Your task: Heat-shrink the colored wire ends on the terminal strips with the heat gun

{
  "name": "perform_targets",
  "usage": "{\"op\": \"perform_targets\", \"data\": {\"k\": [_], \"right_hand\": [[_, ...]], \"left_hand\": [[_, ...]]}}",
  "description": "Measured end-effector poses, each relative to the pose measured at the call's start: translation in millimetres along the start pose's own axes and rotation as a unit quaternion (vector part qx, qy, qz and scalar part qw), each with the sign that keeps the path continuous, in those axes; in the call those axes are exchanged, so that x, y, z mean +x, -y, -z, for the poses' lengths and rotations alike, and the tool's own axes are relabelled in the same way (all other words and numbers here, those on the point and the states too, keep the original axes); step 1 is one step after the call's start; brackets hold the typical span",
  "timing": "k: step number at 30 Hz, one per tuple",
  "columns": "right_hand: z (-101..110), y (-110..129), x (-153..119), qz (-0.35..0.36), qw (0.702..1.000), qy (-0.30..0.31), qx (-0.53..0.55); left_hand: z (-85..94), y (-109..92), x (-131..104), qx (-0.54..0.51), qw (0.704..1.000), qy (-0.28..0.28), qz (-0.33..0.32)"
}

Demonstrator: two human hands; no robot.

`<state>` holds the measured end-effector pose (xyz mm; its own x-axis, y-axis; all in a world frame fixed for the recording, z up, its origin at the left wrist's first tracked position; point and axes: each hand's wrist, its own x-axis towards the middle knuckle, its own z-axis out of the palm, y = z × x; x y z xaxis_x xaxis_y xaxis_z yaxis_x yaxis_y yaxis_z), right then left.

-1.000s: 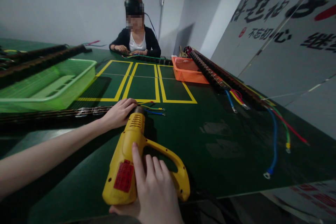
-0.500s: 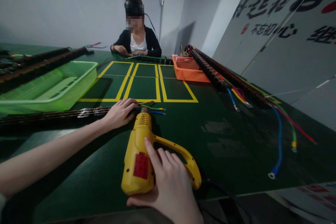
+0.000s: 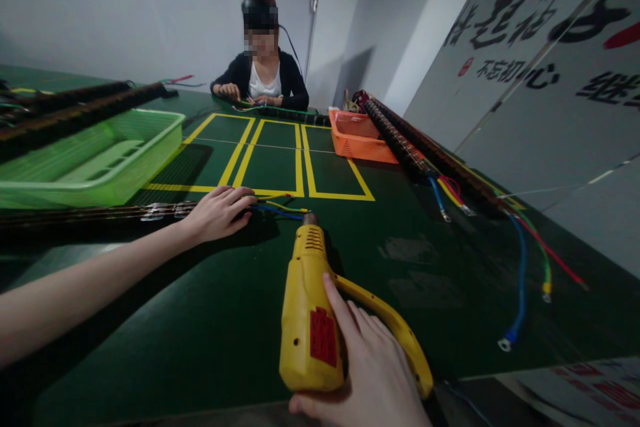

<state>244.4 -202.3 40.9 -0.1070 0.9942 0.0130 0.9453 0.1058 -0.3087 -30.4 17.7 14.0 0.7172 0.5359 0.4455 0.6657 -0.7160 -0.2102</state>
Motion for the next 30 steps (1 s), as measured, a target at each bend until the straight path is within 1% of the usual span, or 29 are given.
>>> {"op": "perform_targets", "data": {"k": [4,6,9,12,16,19,21,25,30], "right_hand": [[8.5,6.2,5.8,-0.007,0.998,0.065,0.021],[10.1,13.8,10.7,-0.012,0.996,0.082,0.030],[7.1,31.4,18.1,-0.015,0.995,0.076,0.057],[-0.8,52.8,25.1,-0.003,0.994,0.069,0.080],[-14.5,77.1,32.0,0.046,0.992,0.064,0.097],[-22.9,88.3,33.3,0.097,0.989,0.050,0.098],[-25.9,92.6,32.6,0.112,0.988,0.045,0.093],[-26.2,93.6,31.3,0.105,0.991,0.032,0.074],[-18.9,79.1,33.9,0.094,0.992,0.040,0.079]], "left_hand": [[-2.1,0.5,1.3,-0.040,0.999,0.004,0.000],[-3.0,0.9,1.6,-0.044,0.999,0.005,0.001],[-4.3,1.4,1.7,-0.051,0.999,0.001,0.004],[-5.6,1.3,2.1,-0.070,0.998,-0.005,0.008],[-6.5,1.1,2.8,-0.078,0.997,-0.006,0.020],[-5.8,2.0,2.9,-0.085,0.996,0.003,0.017],[-5.3,2.8,2.6,-0.089,0.996,0.007,0.013],[-5.1,3.7,2.3,-0.088,0.996,0.000,0.011],[-4.1,2.2,2.9,-0.080,0.997,-0.006,0.020]]}}
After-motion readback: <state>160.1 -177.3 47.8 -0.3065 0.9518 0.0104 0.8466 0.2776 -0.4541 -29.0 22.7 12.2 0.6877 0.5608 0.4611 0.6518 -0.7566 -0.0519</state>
